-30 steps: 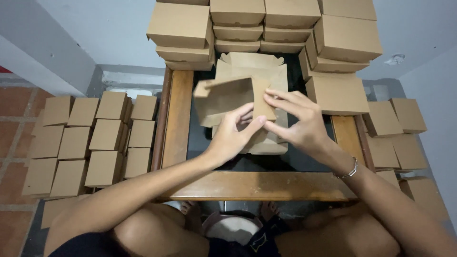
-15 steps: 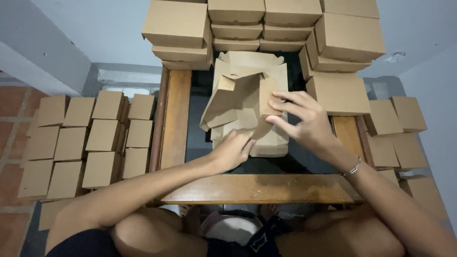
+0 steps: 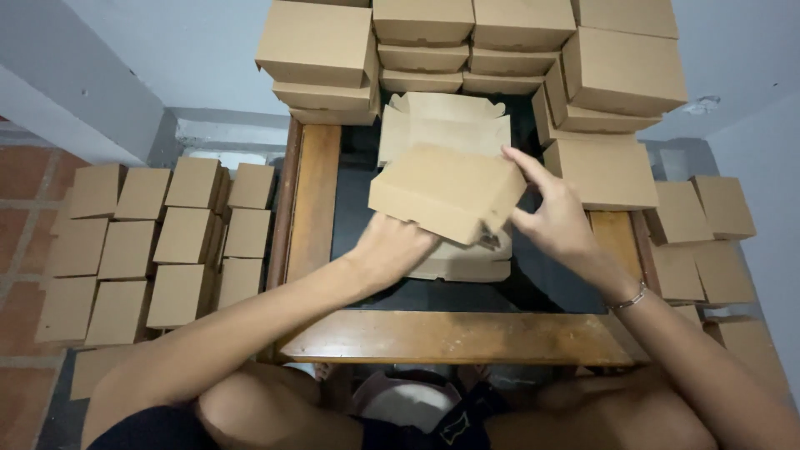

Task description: Folding flat cardboard sheets into boxes and preparing them for use.

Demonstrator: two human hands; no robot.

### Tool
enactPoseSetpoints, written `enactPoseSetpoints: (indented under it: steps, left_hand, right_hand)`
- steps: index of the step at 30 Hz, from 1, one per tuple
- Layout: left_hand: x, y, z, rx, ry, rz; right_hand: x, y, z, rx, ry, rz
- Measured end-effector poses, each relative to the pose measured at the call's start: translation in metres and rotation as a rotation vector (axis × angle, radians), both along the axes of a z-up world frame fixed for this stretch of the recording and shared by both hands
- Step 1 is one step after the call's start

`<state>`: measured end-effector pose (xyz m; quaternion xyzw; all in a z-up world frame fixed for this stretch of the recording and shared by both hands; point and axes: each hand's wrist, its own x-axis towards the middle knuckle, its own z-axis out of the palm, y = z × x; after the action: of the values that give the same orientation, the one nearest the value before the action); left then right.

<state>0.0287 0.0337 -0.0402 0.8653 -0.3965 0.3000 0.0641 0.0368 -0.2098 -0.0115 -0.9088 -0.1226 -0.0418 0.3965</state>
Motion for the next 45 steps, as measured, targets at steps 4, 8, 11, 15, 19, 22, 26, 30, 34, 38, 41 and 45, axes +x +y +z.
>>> enactPoseSetpoints:
  steps: [4,8,11,15,19,22,26,30,34,38,41,45]
  left_hand:
    - [0.017,0.009,-0.032,0.023,-0.037,0.077]
    - [0.018,0.01,-0.047,0.06,0.0,0.124]
    - [0.015,0.004,-0.045,0.056,-0.012,0.115]
    - [0.014,-0.004,-0.066,0.09,-0.004,0.113]
    - [-0.002,-0.009,-0.023,0.114,0.093,0.069]
    - [-0.009,-0.018,0.016,-0.094,0.565,-0.058]
    - [-0.006,-0.034,0.033,-0.937,0.948,0.097]
    - [-0.007,-0.039,0.044,-1.404,1.04,0.043]
    - [-0.012,-0.045,0.045,-1.481,0.941,0.0]
    - [-0.016,-0.05,0.046,-1.451,0.742,-0.098]
    - [-0.014,-0.052,0.04,-1.348,0.587,-0.105]
    - [-0.007,-0.046,0.038,-1.33,0.53,-0.061]
  right_hand:
    - [0.0,0.001,-0.001,0.096,-0.104,-0.005]
    - [0.005,-0.006,-0.012,-0.01,-0.279,0.034]
    - [0.006,-0.008,-0.021,-0.014,-0.309,0.05]
    - [0.003,-0.005,-0.017,0.064,-0.233,-0.032]
    - [0.006,-0.009,-0.019,0.077,-0.272,-0.058]
    - [0.003,-0.005,-0.015,0.067,-0.363,-0.039]
    - [-0.004,0.001,-0.003,0.174,-0.419,0.008]
    - [-0.012,0.008,0.016,0.246,-0.485,0.083]
    - [-0.024,0.017,0.033,0.29,-0.483,0.1]
    - [-0.029,0.02,0.038,0.361,-0.398,0.091]
    - [-0.029,0.024,0.038,0.43,-0.356,0.085]
    - [-0.019,0.031,0.034,0.552,-0.265,0.061]
